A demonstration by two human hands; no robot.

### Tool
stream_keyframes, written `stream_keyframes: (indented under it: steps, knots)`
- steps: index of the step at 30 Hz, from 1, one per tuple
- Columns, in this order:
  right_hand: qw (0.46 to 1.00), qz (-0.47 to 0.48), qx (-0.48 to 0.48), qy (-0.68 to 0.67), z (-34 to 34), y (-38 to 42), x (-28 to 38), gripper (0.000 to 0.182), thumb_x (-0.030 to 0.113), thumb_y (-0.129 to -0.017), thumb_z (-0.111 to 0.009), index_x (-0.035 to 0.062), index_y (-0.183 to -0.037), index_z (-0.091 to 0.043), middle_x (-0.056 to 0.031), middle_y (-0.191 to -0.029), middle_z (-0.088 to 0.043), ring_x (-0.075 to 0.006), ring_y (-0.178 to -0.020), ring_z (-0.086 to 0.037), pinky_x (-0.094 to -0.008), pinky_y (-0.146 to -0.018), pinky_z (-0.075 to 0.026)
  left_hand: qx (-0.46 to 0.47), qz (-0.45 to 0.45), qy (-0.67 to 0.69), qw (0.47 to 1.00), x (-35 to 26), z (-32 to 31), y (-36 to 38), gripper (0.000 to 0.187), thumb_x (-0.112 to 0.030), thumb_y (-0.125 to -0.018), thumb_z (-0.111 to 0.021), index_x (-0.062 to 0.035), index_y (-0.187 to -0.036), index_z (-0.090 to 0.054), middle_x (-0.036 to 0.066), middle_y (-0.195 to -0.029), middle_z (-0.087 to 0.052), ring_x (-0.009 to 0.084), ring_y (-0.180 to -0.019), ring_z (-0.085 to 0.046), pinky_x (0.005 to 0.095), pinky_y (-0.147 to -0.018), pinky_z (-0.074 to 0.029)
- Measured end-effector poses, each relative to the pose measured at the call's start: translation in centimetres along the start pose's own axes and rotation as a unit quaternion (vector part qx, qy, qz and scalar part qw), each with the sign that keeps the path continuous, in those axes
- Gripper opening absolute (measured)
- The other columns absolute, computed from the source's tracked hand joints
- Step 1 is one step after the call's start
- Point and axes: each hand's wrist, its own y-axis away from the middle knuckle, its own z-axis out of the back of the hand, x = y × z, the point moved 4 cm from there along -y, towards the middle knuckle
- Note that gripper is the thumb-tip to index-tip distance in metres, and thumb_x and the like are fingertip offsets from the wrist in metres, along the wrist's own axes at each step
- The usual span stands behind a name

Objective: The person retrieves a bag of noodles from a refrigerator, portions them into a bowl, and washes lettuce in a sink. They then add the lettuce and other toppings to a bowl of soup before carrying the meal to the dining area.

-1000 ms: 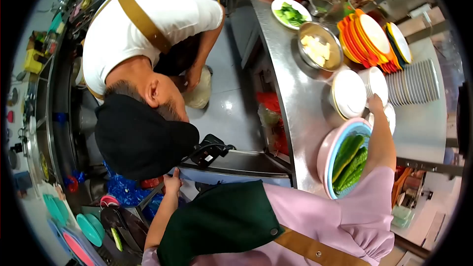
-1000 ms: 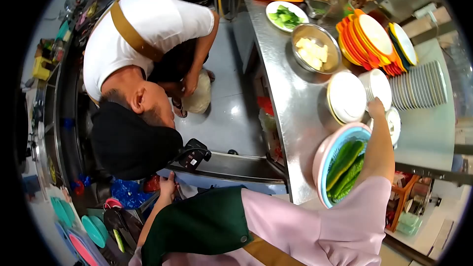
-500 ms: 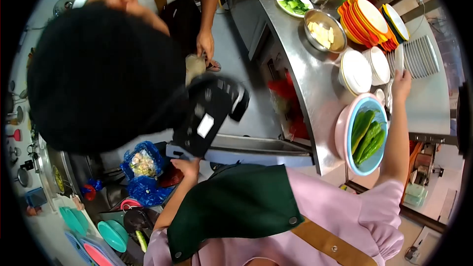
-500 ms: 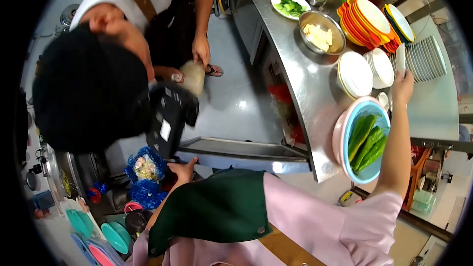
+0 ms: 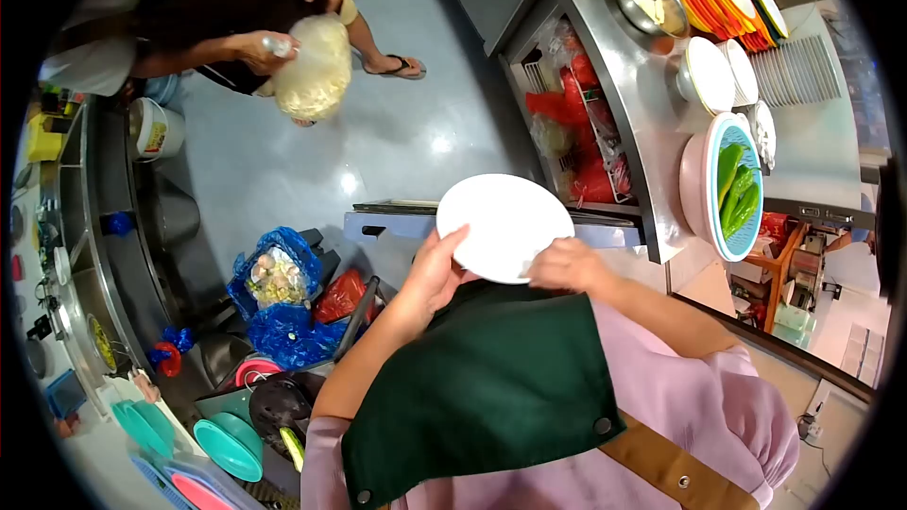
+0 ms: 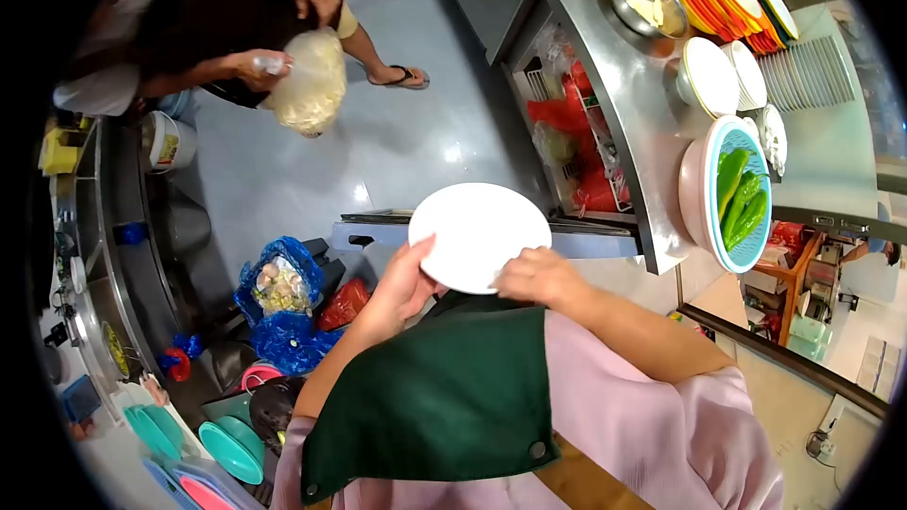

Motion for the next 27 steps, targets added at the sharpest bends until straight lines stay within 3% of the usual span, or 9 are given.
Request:
stream_keyframes:
  steps: [3,8,11,16,17,19,21,23,27]
  knots:
    - [0.998,-0.016,-0.017,-0.060,-1.7,-0.9,-0.3,0.022,0.016,-0.070,-0.061,0.0128,-0.091,-0.058,-0.0023,-0.092,-0.054,-0.0198,-0.086,-0.049,-0.0311,-0.070,-0.038,-0.085,-0.062,0.024,0.994,1.1,3.0,0.4,0.042,-0.002,-0.075,-0.048,0.0047,-0.115,-0.038,0.016,-0.109,-0.049,0.0241,-0.100,-0.048,0.0315,-0.086,-0.038]
    - [0.946,-0.290,-0.144,-0.019,-4.9,2.4,-11.6,0.027,0.016,-0.071,-0.060,0.0059,-0.095,-0.055,-0.0149,-0.101,-0.049,-0.0320,-0.093,-0.047,-0.0375,-0.081,-0.038,-0.230,-0.256,-0.051,0.938,0.7,8.4,0.5,0.035,-0.009,-0.082,-0.047,0.0041,-0.114,-0.040,0.012,-0.104,-0.051,0.0171,-0.090,-0.050,0.0264,-0.078,-0.041]
    - [0.855,-0.511,-0.013,-0.088,-8.3,7.4,-19.6,0.023,0.018,-0.076,-0.057,0.0018,-0.092,-0.056,-0.0173,-0.094,-0.051,-0.0297,-0.083,-0.053,-0.0325,-0.076,-0.042,-0.343,-0.318,-0.225,0.855,0.4,13.8,1.0,0.035,-0.011,-0.082,-0.050,0.0022,-0.113,-0.042,0.014,-0.105,-0.050,0.0215,-0.089,-0.052,0.0300,-0.076,-0.043]
    - [0.841,-0.529,0.112,-0.024,-11.6,10.4,-26.8,0.028,0.021,-0.075,-0.058,0.0025,-0.096,-0.056,-0.0181,-0.094,-0.052,-0.0322,-0.087,-0.052,-0.0357,-0.079,-0.042,-0.418,-0.416,-0.179,0.787,-2.7,15.9,0.5,0.041,-0.022,-0.087,-0.046,0.0045,-0.116,-0.037,0.014,-0.106,-0.044,0.0209,-0.093,-0.048,0.0288,-0.077,-0.042]
    - [0.837,-0.534,0.117,-0.024,-12.2,10.5,-28.1,0.028,0.021,-0.075,-0.058,0.0025,-0.096,-0.056,-0.0181,-0.094,-0.052,-0.0322,-0.087,-0.052,-0.0357,-0.079,-0.042,-0.493,-0.417,-0.417,0.640,-2.9,15.6,0.6,0.048,-0.030,-0.087,-0.044,0.0051,-0.119,-0.034,0.015,-0.110,-0.043,0.0234,-0.098,-0.047,0.0327,-0.081,-0.042]
    - [0.804,-0.590,0.069,-0.015,-13.1,11.1,-30.8,0.028,0.021,-0.075,-0.058,0.0032,-0.097,-0.056,-0.0182,-0.092,-0.053,-0.0312,-0.088,-0.052,-0.0356,-0.079,-0.042,-0.455,-0.438,-0.023,0.775,-4.3,16.3,-0.8,0.055,-0.038,-0.088,-0.038,0.0051,-0.122,-0.030,0.017,-0.116,-0.040,0.0246,-0.103,-0.045,0.0363,-0.085,-0.041]
    - [0.809,-0.584,0.066,0.012,-13.7,11.3,-32.9,0.033,0.020,-0.075,-0.057,0.0035,-0.103,-0.053,-0.0195,-0.093,-0.054,-0.0302,-0.086,-0.054,-0.0356,-0.077,-0.042,-0.445,-0.478,-0.022,0.757,-6.2,14.5,-2.0,0.059,-0.042,-0.088,-0.033,0.0034,-0.125,-0.025,0.017,-0.121,-0.037,0.0262,-0.105,-0.044,0.0385,-0.087,-0.040]
    - [0.697,-0.709,0.002,-0.105,-13.4,11.3,-33.3,0.040,0.019,-0.075,-0.057,0.0031,-0.110,-0.048,-0.0205,-0.095,-0.055,-0.0292,-0.086,-0.055,-0.0351,-0.077,-0.042,-0.416,-0.508,0.008,0.754,-7.3,13.6,-2.9,0.061,-0.041,-0.087,-0.035,0.0063,-0.125,-0.024,0.018,-0.123,-0.035,0.0273,-0.110,-0.040,0.0382,-0.094,-0.032]
    - [0.704,-0.710,-0.018,-0.027,-15.4,18.0,-37.2,0.047,0.025,-0.075,-0.058,0.0023,-0.114,-0.044,-0.0210,-0.100,-0.054,-0.0303,-0.095,-0.052,-0.0362,-0.084,-0.039,-0.472,-0.518,-0.085,0.708,-7.3,12.9,-3.8,0.062,-0.042,-0.087,-0.033,0.0013,-0.128,-0.018,0.018,-0.125,-0.031,0.0299,-0.109,-0.040,0.0423,-0.089,-0.038]
